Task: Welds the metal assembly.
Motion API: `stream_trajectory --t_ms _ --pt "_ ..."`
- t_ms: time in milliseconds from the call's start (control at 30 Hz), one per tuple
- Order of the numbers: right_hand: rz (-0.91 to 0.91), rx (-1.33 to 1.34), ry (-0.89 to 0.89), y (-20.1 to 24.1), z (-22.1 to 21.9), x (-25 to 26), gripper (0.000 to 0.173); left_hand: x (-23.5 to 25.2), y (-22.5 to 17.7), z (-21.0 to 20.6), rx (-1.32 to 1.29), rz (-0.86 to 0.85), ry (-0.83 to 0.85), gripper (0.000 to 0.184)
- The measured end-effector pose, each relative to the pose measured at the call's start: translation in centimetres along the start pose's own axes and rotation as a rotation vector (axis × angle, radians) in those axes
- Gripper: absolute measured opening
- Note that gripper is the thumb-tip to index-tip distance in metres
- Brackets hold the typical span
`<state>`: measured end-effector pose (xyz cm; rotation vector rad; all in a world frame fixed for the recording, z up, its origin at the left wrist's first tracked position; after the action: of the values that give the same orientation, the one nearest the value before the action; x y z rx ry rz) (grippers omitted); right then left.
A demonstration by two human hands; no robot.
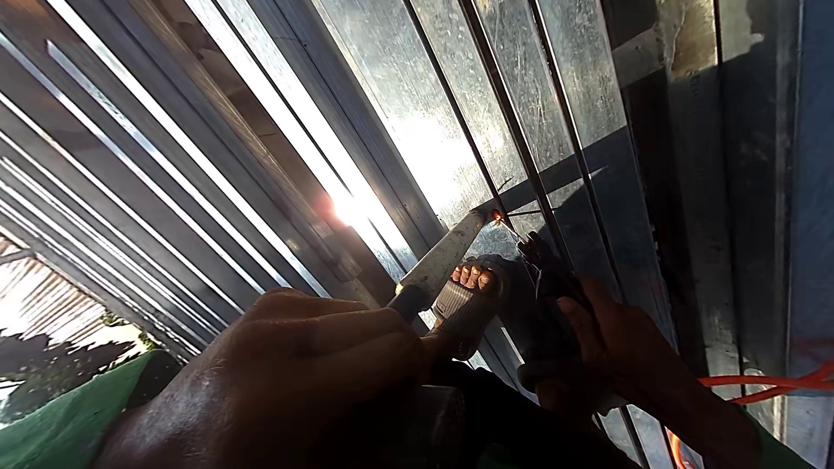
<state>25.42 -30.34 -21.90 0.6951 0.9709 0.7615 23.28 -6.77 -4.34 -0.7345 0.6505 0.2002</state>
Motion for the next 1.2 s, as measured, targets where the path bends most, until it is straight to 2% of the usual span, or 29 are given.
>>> stream_trajectory --t_ms 300,1200 --pt "0.008 -0.002 -0.014 0.19 0.19 0.11 0.060 0.03 -0.14 0.17 -0.079 -0.023 0.001 0.023" --pt "-0.004 -0.013 -0.026 0.20 0.18 0.04 0.059 -0.06 0.05 -0.05 -0.048 -0.007 0.001 0.023"
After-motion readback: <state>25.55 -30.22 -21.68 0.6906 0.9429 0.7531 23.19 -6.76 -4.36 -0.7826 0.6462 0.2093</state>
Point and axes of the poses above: each hand's wrist, its own x-axis towards the middle knuckle, its own z-axis out of the back of the hand, y = z × x, the point moved 10 cm from there along x, towards the middle knuckle, and after that the axes turned 14 degrees about z, right-handed, at the moved point
